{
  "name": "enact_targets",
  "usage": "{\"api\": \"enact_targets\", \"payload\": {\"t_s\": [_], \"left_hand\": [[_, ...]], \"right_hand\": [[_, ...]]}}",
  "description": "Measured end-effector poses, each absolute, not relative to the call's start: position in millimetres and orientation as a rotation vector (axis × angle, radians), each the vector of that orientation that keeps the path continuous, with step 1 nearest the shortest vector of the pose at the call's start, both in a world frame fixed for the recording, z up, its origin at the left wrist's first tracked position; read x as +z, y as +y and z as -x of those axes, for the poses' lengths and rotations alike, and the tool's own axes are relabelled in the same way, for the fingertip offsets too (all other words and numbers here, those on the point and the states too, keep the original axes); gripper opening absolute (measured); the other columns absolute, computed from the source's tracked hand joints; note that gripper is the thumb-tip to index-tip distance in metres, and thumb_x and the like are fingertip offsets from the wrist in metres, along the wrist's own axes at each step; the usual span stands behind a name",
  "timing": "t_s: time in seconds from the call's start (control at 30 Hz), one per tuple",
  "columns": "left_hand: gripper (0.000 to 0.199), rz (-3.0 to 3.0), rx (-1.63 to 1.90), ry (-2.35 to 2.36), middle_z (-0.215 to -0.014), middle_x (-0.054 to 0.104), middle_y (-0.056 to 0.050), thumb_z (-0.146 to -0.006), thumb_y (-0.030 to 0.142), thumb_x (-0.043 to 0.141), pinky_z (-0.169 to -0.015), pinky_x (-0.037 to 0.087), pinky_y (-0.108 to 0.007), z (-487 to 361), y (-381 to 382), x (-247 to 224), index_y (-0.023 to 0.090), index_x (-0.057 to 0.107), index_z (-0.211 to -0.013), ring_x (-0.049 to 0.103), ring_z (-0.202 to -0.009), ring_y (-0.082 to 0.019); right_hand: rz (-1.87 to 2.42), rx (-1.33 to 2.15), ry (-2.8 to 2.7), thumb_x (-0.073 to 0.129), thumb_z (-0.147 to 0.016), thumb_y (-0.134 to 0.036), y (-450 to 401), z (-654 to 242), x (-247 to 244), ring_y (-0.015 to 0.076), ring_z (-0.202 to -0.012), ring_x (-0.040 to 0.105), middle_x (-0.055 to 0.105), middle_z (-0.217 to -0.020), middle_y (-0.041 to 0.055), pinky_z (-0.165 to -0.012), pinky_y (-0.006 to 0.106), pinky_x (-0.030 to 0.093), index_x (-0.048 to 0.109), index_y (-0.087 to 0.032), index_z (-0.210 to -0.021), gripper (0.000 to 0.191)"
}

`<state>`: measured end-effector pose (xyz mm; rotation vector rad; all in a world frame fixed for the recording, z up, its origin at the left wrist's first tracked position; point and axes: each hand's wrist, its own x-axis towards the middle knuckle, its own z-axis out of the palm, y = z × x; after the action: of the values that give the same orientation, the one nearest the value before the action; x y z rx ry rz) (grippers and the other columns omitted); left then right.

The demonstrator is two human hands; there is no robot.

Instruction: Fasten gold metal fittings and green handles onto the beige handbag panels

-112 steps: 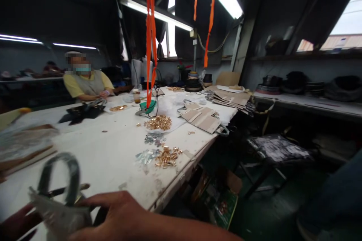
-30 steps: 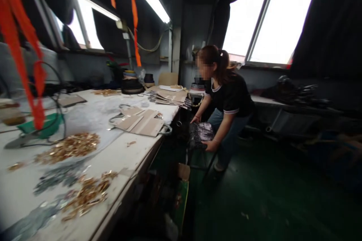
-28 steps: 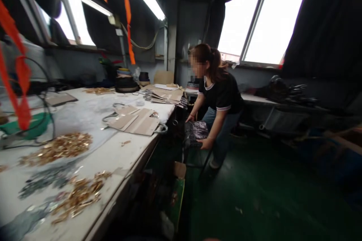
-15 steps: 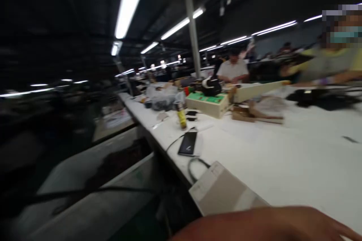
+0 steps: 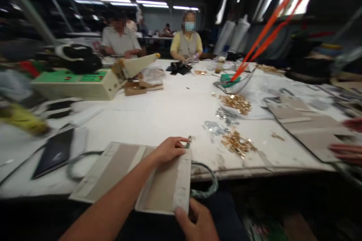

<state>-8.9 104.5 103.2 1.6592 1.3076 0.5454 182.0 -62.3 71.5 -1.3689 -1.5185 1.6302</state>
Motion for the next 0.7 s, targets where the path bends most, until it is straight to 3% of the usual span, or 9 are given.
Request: {"api": "enact_targets", "payload": {"t_s": [0.17, 0.33, 0.43, 0.57, 0.63, 0.7], "left_hand": [[0.054, -1.739, 0.565, 1.238, -0.099, 0.079, -0.005, -0.083, 0.024, 0.067, -0.084, 0.052, -0.031, 3.8, 113.5, 90.0, 0.017, 0.068, -0.136, 0.071, -0.089, -0.021], [0.049, -1.770, 0.612, 1.343, -0.110, 0.078, -0.007, -0.083, 0.024, 0.068, -0.093, 0.051, -0.035, 5.8, 99.5, 85.5, 0.021, 0.072, -0.131, 0.072, -0.099, -0.024], [0.048, -1.777, 0.632, 1.348, -0.112, 0.078, -0.006, -0.084, 0.025, 0.070, -0.094, 0.051, -0.034, 3.0, 96.4, 79.8, 0.023, 0.072, -0.131, 0.072, -0.102, -0.024], [0.047, -1.800, 0.624, 1.375, -0.112, 0.078, -0.004, -0.081, 0.024, 0.077, -0.091, 0.053, -0.032, 2.3, 88.1, 78.0, 0.023, 0.075, -0.127, 0.071, -0.101, -0.023], [0.045, -1.817, 0.617, 1.399, -0.108, 0.078, -0.003, -0.081, 0.027, 0.079, -0.088, 0.054, -0.029, 1.3, 84.0, 78.3, 0.024, 0.075, -0.126, 0.071, -0.097, -0.021], [0.042, -1.834, 0.615, 1.449, -0.106, 0.079, -0.002, -0.081, 0.030, 0.081, -0.087, 0.055, -0.029, 0.2, 81.2, 76.9, 0.024, 0.077, -0.122, 0.071, -0.094, -0.020]], "right_hand": [[1.275, 1.676, -1.478, 0.063, -0.091, -0.062, -58.9, -188.7, 70.3, 0.0276, -0.095, 0.068, 0.076, -0.101, 0.0079, -0.080, 0.032, 0.052, 0.079, -0.014, -0.106, 0.052], [1.397, 1.635, -1.646, 0.060, -0.094, -0.056, -59.5, -207.8, 83.0, 0.0192, -0.073, 0.062, 0.073, -0.080, 0.0028, -0.063, 0.026, 0.042, 0.081, -0.016, -0.092, 0.045], [1.576, 1.306, -1.770, 0.058, -0.096, -0.056, -47.4, -227.0, 92.8, 0.0205, -0.077, 0.067, 0.074, -0.079, 0.0028, -0.069, 0.027, 0.046, 0.079, -0.020, -0.081, 0.044], [1.575, 0.834, -1.875, 0.061, -0.093, -0.056, -9.5, -227.8, 91.4, 0.0240, -0.098, 0.073, 0.078, -0.106, 0.0030, -0.089, 0.032, 0.052, 0.080, -0.029, -0.106, 0.036], [1.575, 0.732, -2.005, 0.060, -0.091, -0.057, 12.0, -218.3, 81.1, 0.0260, -0.097, 0.074, 0.078, -0.107, 0.0026, -0.087, 0.037, 0.053, 0.078, -0.032, -0.108, 0.036], [1.617, 0.674, -2.126, 0.059, -0.087, -0.062, 29.6, -210.1, 67.2, 0.0279, -0.086, 0.074, 0.078, -0.098, 0.0022, -0.076, 0.039, 0.053, 0.078, -0.034, -0.099, 0.036]]}}
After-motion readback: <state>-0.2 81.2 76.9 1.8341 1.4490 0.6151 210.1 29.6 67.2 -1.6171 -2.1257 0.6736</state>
